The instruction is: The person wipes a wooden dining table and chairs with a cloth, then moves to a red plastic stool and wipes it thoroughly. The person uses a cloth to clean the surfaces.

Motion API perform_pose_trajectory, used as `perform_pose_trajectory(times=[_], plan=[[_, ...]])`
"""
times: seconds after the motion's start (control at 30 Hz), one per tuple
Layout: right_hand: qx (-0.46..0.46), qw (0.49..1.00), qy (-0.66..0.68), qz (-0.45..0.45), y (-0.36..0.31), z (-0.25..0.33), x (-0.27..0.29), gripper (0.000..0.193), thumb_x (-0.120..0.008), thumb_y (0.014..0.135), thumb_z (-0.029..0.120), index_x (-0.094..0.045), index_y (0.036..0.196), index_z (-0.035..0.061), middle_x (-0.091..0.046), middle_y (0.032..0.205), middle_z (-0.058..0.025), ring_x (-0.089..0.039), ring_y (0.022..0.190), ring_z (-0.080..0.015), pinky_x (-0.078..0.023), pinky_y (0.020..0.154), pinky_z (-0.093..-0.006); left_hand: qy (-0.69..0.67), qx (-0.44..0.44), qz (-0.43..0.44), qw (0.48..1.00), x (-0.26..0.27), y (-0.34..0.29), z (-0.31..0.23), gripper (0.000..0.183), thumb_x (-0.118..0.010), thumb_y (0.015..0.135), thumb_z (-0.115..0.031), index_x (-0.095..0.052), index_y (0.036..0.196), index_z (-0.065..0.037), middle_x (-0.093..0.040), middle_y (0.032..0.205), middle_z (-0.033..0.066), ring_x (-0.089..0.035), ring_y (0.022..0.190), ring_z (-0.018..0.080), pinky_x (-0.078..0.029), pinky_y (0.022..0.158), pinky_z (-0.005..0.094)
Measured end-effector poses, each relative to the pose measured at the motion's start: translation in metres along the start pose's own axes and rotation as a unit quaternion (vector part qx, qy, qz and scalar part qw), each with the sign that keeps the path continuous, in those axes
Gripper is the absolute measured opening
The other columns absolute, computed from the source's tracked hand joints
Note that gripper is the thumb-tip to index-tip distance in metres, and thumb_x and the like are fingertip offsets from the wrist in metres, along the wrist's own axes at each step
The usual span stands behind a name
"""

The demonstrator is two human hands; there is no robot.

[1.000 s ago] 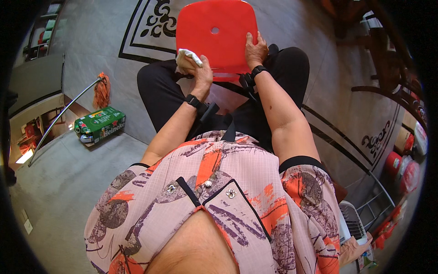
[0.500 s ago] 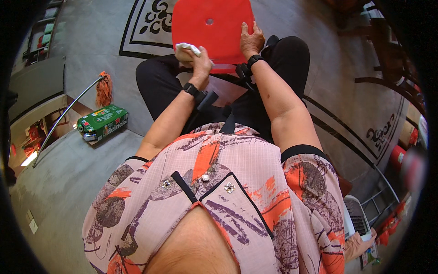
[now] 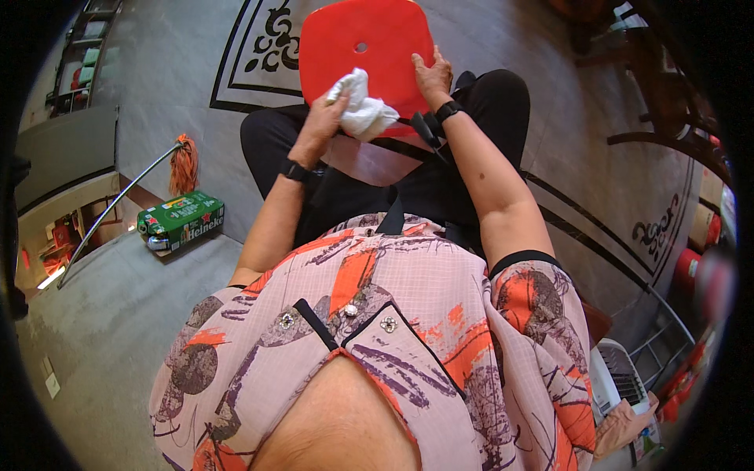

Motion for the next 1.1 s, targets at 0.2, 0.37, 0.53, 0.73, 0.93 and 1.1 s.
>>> perform_pose_trajectory(times=[0.2, 0.37, 0.53, 0.73, 0.93, 1.1], plan=[[0.209, 0.97, 0.113, -0.053, -0.058, 0.084, 0.066, 0.022, -0.064, 0.095, 0.02, -0.072, 0.107, 0.0045, -0.07, 0.107, -0.0143, -0.067, 0.1, -0.0291, -0.053, 0.087, -0.0349, -0.245, -0.026, 0.053, 0.968, -0.005, 0.011, -0.021, 0.031, -0.055, 0.104, -0.022, -0.058, 0.129, -0.004, -0.065, 0.117, 0.0054, -0.062, 0.109, 0.016, -0.052, 0.094, 0.0338], [0.359, 0.933, -0.01, -0.031, -0.087, 0.116, 0.075, 0.024, -0.067, 0.086, 0.015, -0.07, 0.107, 0.0057, -0.067, 0.112, -0.0137, -0.063, 0.105, -0.0346, -0.051, 0.091, -0.0432, -0.18, 0.042, 0.074, 0.98, -0.034, 0.041, 0.006, 0.042, -0.061, 0.101, -0.027, -0.053, 0.135, -0.004, -0.065, 0.118, 0.0051, -0.065, 0.105, 0.0201, -0.056, 0.087, 0.0358], [0.242, 0.937, -0.191, 0.165, -0.082, 0.084, 0.033, 0.028, -0.064, 0.087, 0.022, -0.07, 0.108, 0.0051, -0.065, 0.115, -0.0145, -0.061, 0.107, -0.035, -0.051, 0.091, -0.0435, 0.279, -0.081, -0.122, 0.949, -0.009, 0.045, 0.011, 0.05, -0.072, 0.09, -0.032, -0.06, 0.128, -0.002, -0.071, 0.109, 0.0137, -0.07, 0.095, 0.0254, -0.055, 0.082, 0.0377], [0.296, 0.921, -0.25, 0.027, -0.088, 0.08, 0.004, 0.061, -0.063, 0.09, 0.04, -0.052, 0.138, 0.0031, -0.045, 0.144, -0.0237, -0.039, 0.135, -0.0458, -0.029, 0.112, -0.0577, 0.442, -0.182, -0.305, 0.824, 0.04, 0.071, -0.003, 0.053, -0.061, 0.095, -0.027, -0.046, 0.139, 0.0, -0.048, 0.14, 0.025, -0.048, 0.127, 0.0408, -0.041, 0.104, 0.0458], [0.2, 0.929, -0.31, 0.023, -0.072, 0.042, -0.017, 0.079, -0.058, 0.091, 0.048, -0.035, 0.151, 0.0014, -0.021, 0.16, -0.0231, -0.012, 0.148, -0.0475, -0.01, 0.118, -0.0617, 0.5, -0.078, -0.347, 0.79, 0.031, 0.087, 0.032, 0.07, -0.044, 0.102, -0.044, -0.026, 0.152, 0.001, -0.035, 0.152, 0.0237, -0.042, 0.133, 0.0424, -0.044, 0.103, 0.0502], [0.189, 0.936, -0.294, -0.033, -0.032, 0.039, -0.012, 0.072, -0.062, 0.087, 0.039, -0.043, 0.145, 0.0006, -0.035, 0.153, -0.0238, -0.035, 0.139, -0.0479, -0.029, 0.114, -0.0579, 0.517, -0.147, -0.367, 0.759, 0.024, 0.078, 0.028, 0.07, -0.044, 0.102, -0.043, -0.027, 0.151, 0.005, -0.037, 0.151, 0.0263, -0.039, 0.137, 0.0404, -0.036, 0.111, 0.0482]])
Point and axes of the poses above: each hand's wrist, its own y-axis towards the middle knuckle, its own x-axis out of the back of the hand, z = x × y, the point moved 4 cm from there along y, towards the middle knuckle
